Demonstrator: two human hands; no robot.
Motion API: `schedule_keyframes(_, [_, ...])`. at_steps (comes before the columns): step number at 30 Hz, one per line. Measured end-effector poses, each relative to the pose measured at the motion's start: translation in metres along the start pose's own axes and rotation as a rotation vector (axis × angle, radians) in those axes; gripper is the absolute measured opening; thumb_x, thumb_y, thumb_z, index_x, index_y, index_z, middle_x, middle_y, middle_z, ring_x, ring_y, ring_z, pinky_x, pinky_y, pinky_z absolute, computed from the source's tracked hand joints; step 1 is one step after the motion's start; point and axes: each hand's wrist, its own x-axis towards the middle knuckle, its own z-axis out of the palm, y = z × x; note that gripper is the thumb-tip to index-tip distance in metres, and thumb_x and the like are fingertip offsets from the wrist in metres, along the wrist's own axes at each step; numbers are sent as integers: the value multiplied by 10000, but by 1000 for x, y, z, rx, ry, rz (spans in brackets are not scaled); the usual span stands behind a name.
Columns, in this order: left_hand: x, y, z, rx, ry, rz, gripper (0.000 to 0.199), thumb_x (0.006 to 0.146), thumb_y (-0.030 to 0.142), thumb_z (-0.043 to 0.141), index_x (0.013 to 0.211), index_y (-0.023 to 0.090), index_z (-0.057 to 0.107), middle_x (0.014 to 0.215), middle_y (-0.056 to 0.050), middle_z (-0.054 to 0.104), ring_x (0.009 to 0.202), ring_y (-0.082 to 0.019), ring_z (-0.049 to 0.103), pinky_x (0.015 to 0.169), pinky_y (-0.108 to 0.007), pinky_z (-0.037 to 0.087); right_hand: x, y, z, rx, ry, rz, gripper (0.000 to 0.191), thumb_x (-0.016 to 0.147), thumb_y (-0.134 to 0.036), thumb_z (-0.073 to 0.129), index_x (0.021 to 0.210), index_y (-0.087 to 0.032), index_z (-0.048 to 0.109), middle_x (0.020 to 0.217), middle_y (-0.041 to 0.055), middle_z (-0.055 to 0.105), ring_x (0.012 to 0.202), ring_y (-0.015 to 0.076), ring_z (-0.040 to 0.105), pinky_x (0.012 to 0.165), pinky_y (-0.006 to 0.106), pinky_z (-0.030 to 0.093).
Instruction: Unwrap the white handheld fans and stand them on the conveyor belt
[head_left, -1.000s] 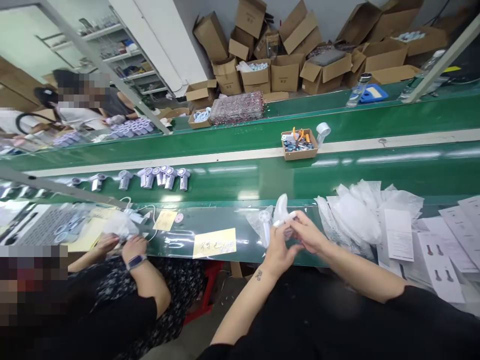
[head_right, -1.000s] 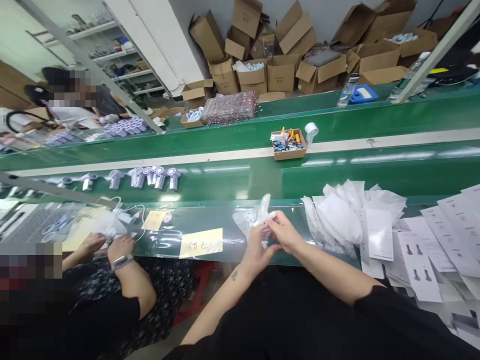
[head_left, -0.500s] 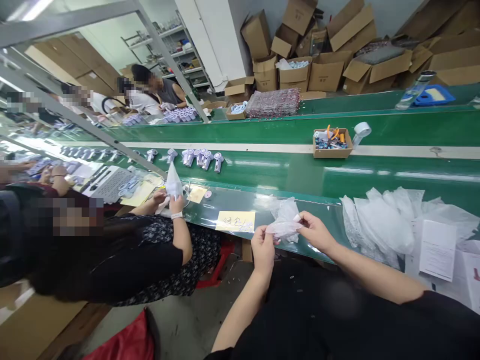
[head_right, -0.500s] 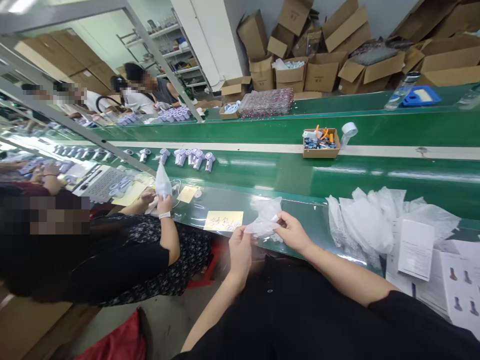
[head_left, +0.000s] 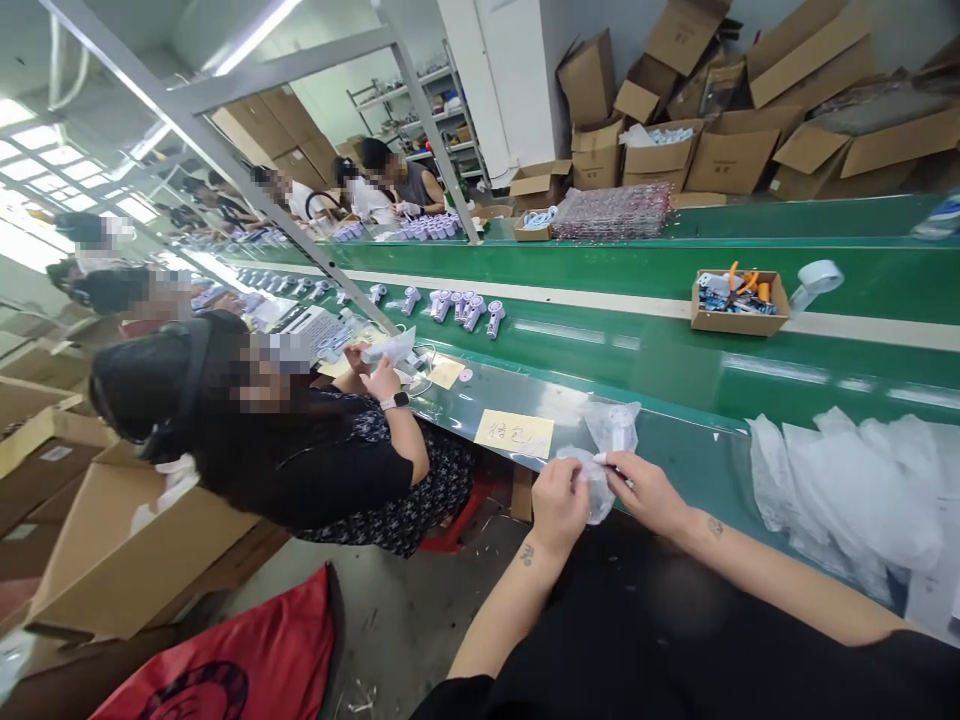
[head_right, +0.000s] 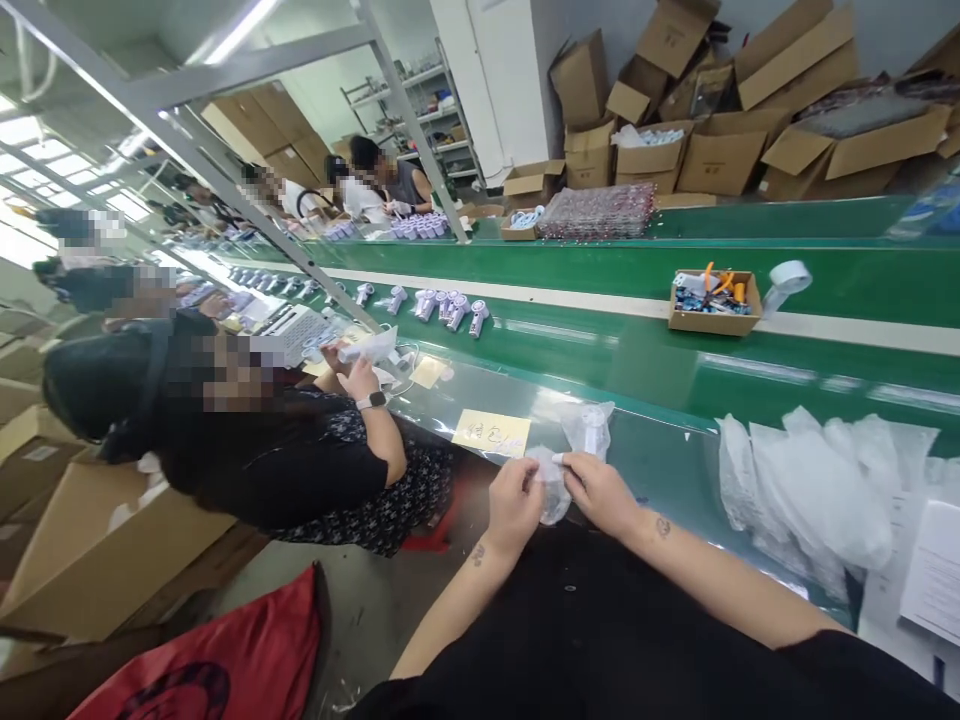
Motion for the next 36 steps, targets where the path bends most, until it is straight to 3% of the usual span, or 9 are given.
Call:
schedule_keyframes(4, [0,-1,-9,198,108,144,147,782,94,458,843,162,573,693,-47,545,673,-165,524,622,-267,432,6,9,5,66,-4,215,269,787,-242,502,1047,-209,561,1053,94,607,891,208,600,741,341,505])
schedule_keyframes(9, [-14,6,2,234,-62,350,126,777,129,461,805,172,577,662,-49,525,618,-164,509,562,-261,408,6,22,20,392,-214,574,405,687,-215,516,1091,-181,527,768,10,617,575,142,558,548,277,471])
schedule_keyframes(14, [-11,2,7,250,-71,124,164,790,99,423,857,174,553,740,-65,558,669,-164,535,612,-263,434,6,25,9,-6,110,282,198,750,-227,475,916,-204,580,907,71,587,781,205,555,765,378,459])
schedule_keyframes(17, [-12,3,16,260,-238,213,97,756,124,468,768,190,538,689,-50,562,627,-166,536,543,-257,409,10,21,2,10,133,92,246,737,-182,450,936,-216,590,982,93,563,957,237,533,881,402,427])
schedule_keyframes(20, [-11,2,20,195,-229,196,83,748,129,474,740,193,526,666,-41,576,614,-163,547,537,-257,405,14,22,-10,103,165,234,292,678,-218,540,965,-215,596,1055,109,547,1023,265,513,948,441,392])
schedule_keyframes(27, [8,7,3,-156,9,32,182,766,98,408,849,177,548,754,-52,590,707,-155,551,644,-272,447,14,30,-49,1211,-361,873,574,685,-568,638,1163,-296,474,1149,108,601,1009,262,606,836,461,478])
schedule_keyframes(30, [6,18,6,-262,-109,153,194,738,96,404,835,180,549,749,-49,599,718,-152,558,660,-267,457,23,35,-39,1322,-201,959,504,712,-637,563,1057,-271,538,1038,102,665,927,263,645,798,426,513])
schedule_keyframes(33, [0,19,9,-202,-257,321,220,684,94,424,816,192,570,711,-42,602,696,-160,558,654,-272,456,33,47,-31,1290,-13,1001,273,718,-413,664,911,-229,605,859,61,707,756,222,668,708,338,553])
schedule_keyframes(36, [-3,11,9,-180,-205,218,254,649,70,421,811,186,578,723,-49,614,701,-165,562,647,-275,456,40,63,-34,1202,133,1041,156,659,-191,709,788,-216,626,705,12,699,585,161,636,569,249,551])
